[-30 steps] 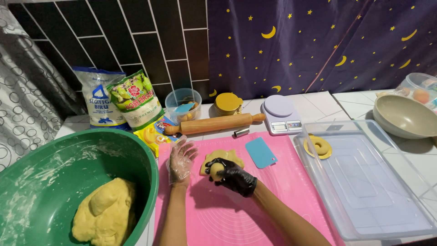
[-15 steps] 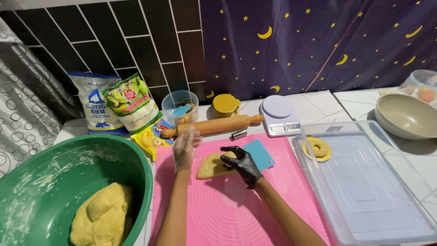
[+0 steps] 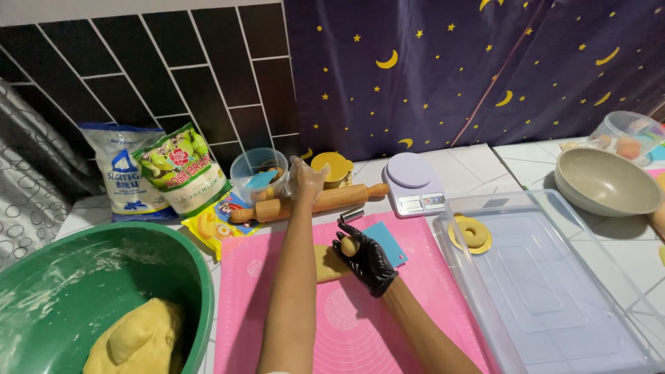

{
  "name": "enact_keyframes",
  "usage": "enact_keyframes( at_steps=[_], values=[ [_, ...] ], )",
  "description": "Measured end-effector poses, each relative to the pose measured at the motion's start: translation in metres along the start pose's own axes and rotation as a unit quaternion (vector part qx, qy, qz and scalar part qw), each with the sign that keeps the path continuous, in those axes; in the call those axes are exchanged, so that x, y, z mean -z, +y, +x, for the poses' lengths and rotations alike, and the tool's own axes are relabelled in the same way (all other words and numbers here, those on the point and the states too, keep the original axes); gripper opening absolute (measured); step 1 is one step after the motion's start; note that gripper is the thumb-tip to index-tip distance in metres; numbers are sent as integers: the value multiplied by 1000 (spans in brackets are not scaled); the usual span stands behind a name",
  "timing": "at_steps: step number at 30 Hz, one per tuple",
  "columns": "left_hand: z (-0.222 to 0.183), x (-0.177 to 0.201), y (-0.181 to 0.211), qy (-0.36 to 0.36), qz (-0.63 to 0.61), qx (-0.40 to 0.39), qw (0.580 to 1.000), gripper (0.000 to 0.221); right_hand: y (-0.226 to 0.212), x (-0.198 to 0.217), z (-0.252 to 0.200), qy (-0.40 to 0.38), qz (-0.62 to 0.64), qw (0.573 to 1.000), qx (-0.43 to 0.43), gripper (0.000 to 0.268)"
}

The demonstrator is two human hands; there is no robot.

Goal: Cutting donut shapes from flattened dough using a circular cutter and placing them on a tray

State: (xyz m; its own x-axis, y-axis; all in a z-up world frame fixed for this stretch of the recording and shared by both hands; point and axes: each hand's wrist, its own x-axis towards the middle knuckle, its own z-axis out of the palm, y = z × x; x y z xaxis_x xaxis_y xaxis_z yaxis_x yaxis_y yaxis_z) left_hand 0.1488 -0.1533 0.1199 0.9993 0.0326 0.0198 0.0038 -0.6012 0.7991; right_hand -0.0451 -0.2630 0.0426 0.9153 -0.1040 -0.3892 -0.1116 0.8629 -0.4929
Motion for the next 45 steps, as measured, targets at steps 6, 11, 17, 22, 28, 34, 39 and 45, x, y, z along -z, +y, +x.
enact_keyframes(
  at_steps=[6, 11, 17, 22, 28, 34, 39, 45],
  values=[
    [26, -28, -20, 59, 47, -17, 997, 64, -1, 9, -2, -28, 85, 995, -35, 41],
    [-45, 21, 28, 26, -6, -6, 1000, 66, 9, 28, 16, 18, 70, 997, 0, 29],
    [-15, -27, -6, 42, -120, 15, 992, 68, 16, 19, 0, 11, 19, 1000, 6, 37],
    [31, -49, -30, -31, -188, 81, 978, 54, 7, 0, -19, 33, 24, 999, 24, 29],
    [83, -83, -73, -67, -427, 99, 896, 33, -4, -25, -40, 19, 40, 997, 67, 46],
    [-59, -4, -43, -87, -602, 105, 787, 22, -14, -6, -15, 21, 79, 992, 93, 41],
    [-188, 33, -52, -100, -669, 99, 730, 41, -22, -23, -46, -2, 51, 990, 130, 32],
    [-315, 29, -89, -115, -688, 165, 698, 36, -31, -75, -130, -74, -436, 873, 205, 34]
  ],
)
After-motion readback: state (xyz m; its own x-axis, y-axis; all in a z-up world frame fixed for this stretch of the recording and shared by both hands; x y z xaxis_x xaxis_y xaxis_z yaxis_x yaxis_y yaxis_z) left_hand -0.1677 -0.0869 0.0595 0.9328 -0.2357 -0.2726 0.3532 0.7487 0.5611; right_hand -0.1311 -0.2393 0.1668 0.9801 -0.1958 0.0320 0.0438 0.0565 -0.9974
